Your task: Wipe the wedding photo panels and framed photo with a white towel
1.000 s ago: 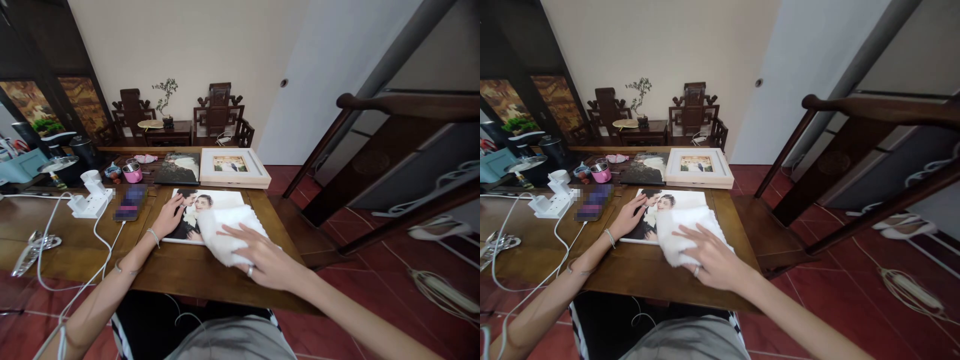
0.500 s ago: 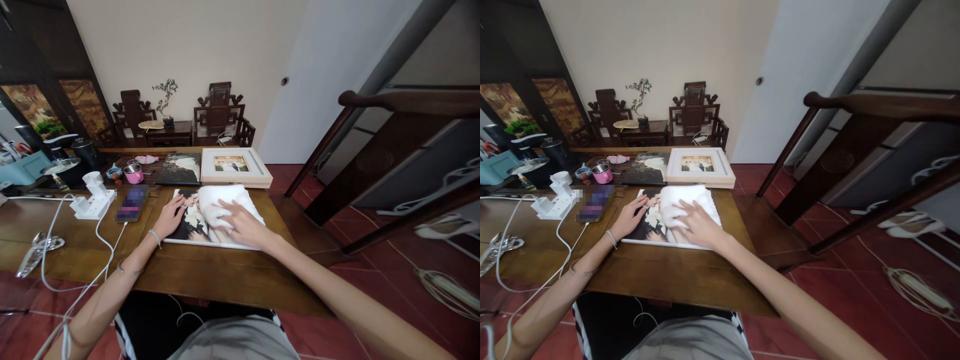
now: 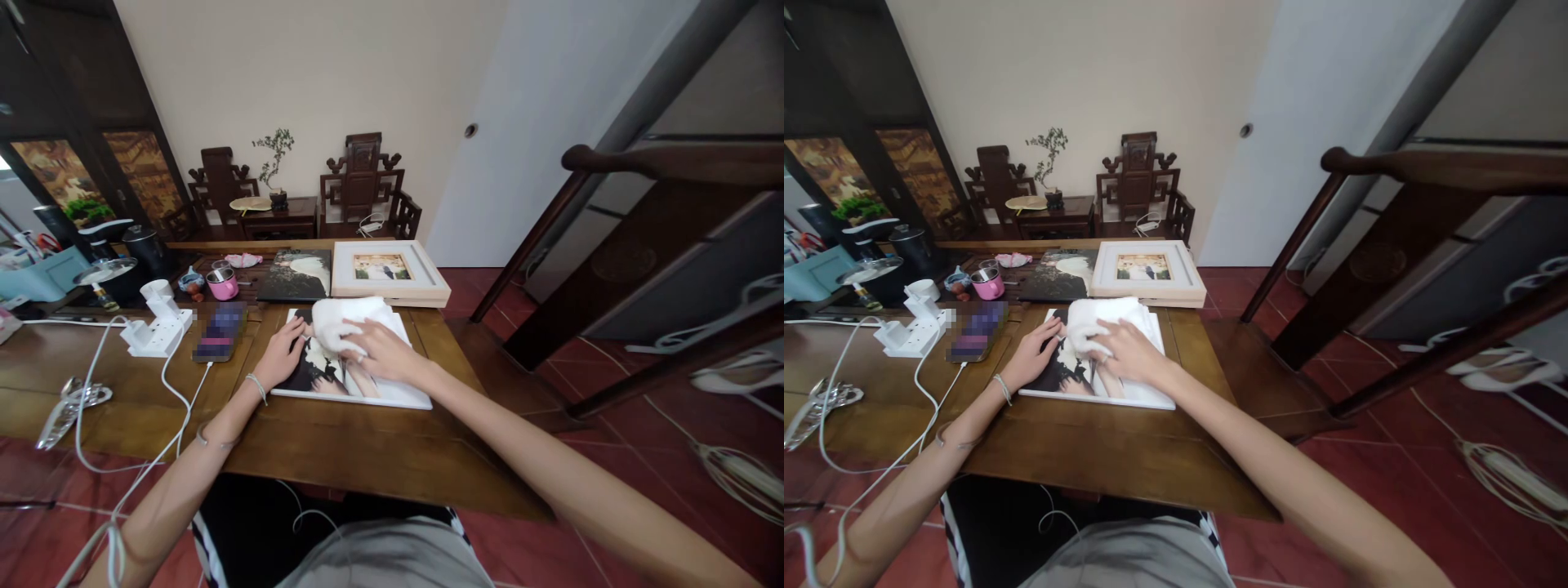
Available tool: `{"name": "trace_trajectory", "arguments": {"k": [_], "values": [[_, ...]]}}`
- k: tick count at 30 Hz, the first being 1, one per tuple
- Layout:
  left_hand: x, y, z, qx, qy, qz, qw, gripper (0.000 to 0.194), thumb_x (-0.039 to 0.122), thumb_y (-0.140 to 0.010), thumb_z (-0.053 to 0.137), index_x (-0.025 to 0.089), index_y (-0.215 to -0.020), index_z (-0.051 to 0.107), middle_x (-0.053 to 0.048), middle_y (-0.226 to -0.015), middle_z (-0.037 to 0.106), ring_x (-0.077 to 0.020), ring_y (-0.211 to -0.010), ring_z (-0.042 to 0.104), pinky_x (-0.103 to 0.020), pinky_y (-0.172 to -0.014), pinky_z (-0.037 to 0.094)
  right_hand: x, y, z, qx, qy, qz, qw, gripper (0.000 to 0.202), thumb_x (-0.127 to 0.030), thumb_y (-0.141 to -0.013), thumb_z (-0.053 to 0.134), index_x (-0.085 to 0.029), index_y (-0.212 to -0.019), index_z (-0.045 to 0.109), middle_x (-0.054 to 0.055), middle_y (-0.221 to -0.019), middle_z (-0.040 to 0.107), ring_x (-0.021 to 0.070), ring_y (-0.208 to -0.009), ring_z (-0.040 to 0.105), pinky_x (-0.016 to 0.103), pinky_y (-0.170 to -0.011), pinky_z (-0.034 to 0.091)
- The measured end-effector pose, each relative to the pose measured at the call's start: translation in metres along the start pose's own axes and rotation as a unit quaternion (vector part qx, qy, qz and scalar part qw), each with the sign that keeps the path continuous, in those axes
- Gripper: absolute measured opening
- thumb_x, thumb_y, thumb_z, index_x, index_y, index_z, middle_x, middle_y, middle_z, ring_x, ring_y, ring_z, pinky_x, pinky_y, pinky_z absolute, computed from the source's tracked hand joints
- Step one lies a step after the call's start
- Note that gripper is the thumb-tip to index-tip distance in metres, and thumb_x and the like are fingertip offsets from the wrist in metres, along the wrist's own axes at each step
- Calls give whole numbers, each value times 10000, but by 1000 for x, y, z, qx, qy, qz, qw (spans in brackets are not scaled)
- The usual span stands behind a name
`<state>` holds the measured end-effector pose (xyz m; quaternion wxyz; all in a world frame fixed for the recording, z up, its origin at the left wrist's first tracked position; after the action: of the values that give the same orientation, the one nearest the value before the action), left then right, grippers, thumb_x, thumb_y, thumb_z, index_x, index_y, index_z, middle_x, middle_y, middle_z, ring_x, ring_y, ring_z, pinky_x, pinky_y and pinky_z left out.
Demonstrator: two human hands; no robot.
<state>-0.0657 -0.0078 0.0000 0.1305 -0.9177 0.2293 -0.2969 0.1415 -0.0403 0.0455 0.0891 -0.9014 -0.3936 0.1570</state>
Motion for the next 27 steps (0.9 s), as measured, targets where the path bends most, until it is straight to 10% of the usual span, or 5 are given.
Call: {"name": "trace_trajectory", "arguments": {"k": [7,19,27], "values": [[-2,0,0,7,5,2,1000,409,289,-919,393,142,-1251,583,-112,-1389,523,-234,-1335,431,-457,-1132,322,19,-33,2,17,10,35,999,290,-183,-912,428,-150,-1046,684,128,-1129,668,272,-991,623,418,-882,437],[0,1,0,8,14,2,1000,426,297,-925,380,120,-1254,585,-125,-1392,516,-242,-1341,422,-445,-1141,312,-77,68,5,-45,-60,-29,997,296,-156,-799,549,-209,-1062,674,125,-1424,474,331,-1371,317,605,-1090,237],[-3,-2,2,-6,14,12,1000,428,276,-923,379,119,-1269,576,-127,-1396,512,-247,-1349,409,-439,-1145,308,-28,9,7,-18,2,12,1000,293,-252,-921,468,-163,-1125,658,178,-1320,555,332,-1304,415,547,-1045,311]]}}
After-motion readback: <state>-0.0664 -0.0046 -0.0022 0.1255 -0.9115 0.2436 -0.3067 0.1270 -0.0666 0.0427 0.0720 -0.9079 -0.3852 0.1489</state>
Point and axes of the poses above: each hand's wrist, its own y-axis away from the middle knuckle, its own z-axis out of the palm, x = y × z, the point moved 3 cm from there along -y, towards the middle knuckle
